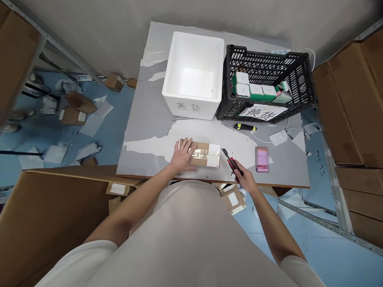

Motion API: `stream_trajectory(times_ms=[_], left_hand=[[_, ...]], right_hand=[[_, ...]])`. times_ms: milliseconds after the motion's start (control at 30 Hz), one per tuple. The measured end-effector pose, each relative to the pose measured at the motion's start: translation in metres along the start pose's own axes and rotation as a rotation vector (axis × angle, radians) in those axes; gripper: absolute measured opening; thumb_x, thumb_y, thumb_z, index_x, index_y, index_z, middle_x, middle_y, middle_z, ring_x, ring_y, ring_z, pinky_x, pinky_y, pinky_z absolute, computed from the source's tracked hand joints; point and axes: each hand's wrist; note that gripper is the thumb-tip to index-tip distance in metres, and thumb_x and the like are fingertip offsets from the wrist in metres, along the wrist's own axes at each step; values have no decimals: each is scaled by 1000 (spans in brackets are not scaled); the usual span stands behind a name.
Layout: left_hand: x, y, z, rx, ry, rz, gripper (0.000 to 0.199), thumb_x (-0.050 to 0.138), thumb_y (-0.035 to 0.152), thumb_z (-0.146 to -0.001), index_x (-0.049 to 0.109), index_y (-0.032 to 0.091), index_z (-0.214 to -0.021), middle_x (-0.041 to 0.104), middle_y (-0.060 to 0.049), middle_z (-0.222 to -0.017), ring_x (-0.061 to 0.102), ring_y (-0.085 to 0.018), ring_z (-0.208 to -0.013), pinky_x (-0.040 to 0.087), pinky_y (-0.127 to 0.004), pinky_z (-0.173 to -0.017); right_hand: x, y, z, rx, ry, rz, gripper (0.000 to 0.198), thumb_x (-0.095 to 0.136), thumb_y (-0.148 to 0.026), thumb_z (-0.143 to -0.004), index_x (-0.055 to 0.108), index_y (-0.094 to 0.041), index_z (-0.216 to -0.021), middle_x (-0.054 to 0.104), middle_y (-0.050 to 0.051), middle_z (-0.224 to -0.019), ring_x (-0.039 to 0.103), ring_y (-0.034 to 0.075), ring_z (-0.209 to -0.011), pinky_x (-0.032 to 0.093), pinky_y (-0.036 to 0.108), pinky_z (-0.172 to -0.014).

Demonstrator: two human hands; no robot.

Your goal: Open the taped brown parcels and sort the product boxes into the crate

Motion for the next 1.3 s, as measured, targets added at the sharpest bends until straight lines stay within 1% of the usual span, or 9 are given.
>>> stream_trajectory(times_ms=[100, 200, 333, 433, 600, 800, 1033, 1200, 1300], left_hand=[[1, -8, -17, -16, -28, 30, 122, 74, 69, -47, 26, 14, -145, 25, -22, -150, 15, -46, -138, 8, -64, -108], [9, -13, -20, 8, 8, 126, 122, 75, 68, -44, 30, 13, -143, 36, -23, -142, 24, -45, -133, 20, -59, -108], [15, -16, -18, 30, 82, 224, 114, 75, 64, -46, 35, 15, -140, 41, -20, -135, 32, -42, -126, 33, -55, -104], [16, -17, -18, 42, 98, 252, 113, 76, 62, -45, 36, 13, -140, 41, -20, -132, 33, -41, -125, 33, -54, -104], [17, -17, -17, 31, 108, 260, 113, 76, 61, -45, 37, 13, -139, 41, -20, -130, 34, -40, -124, 34, -53, -104], [17, -17, -16, 41, 125, 271, 112, 77, 60, -45, 37, 13, -139, 40, -19, -130, 33, -39, -124, 35, -52, -104], [19, -18, -17, 44, 133, 267, 113, 77, 59, -44, 37, 12, -139, 41, -20, -129, 33, -40, -123, 36, -52, -102], [20, -19, -18, 53, 126, 251, 112, 75, 64, -45, 37, 16, -139, 41, -19, -130, 34, -40, -123, 31, -55, -105], [21, -12, -17, -34, 156, 232, 116, 75, 68, -44, 36, 14, -139, 41, -20, -130, 34, -41, -124, 31, -55, -105]], right_hand=[[13, 3, 1, 35, -22, -183, 75, 50, -55, -82, 33, -20, -145, 60, 1, -79, 48, 8, -46, 45, 25, -44], [15, 3, 1, 43, -66, -252, 77, 53, -55, -80, 32, -20, -146, 58, -1, -75, 47, 8, -43, 42, 24, -41], [9, 5, 1, 52, -135, -171, 72, 55, -49, -81, 36, -20, -144, 55, -3, -67, 43, 8, -42, 39, 23, -40], [2, 9, 3, 56, -190, -106, 68, 54, -45, -82, 38, -20, -143, 54, -3, -63, 42, 9, -42, 39, 24, -41], [-3, 22, 15, 58, -194, -52, 67, 53, -46, -83, 36, -24, -144, 57, -3, -66, 44, 9, -42, 40, 24, -40], [13, 27, 29, 60, -117, -77, 68, 50, -49, -83, 37, -21, -144, 56, -1, -63, 47, 13, -43, 44, 28, -43], [32, 26, 52, 64, -59, -59, 71, 48, -53, -82, 34, -24, -145, 58, -1, -64, 49, 14, -41, 46, 30, -41], [31, 33, 64, 103, -61, -117, 71, 49, -56, -82, 34, -25, -145, 58, -1, -70, 49, 12, -42, 45, 27, -38], [26, 32, 61, 101, 36, -171, 74, 50, -57, -82, 32, -23, -145, 61, 1, -76, 50, 12, -45, 46, 28, -41]])
Point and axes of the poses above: each hand's wrist, its own z-axis away from the middle knuckle, its own x-axis out of the palm, y = z × x
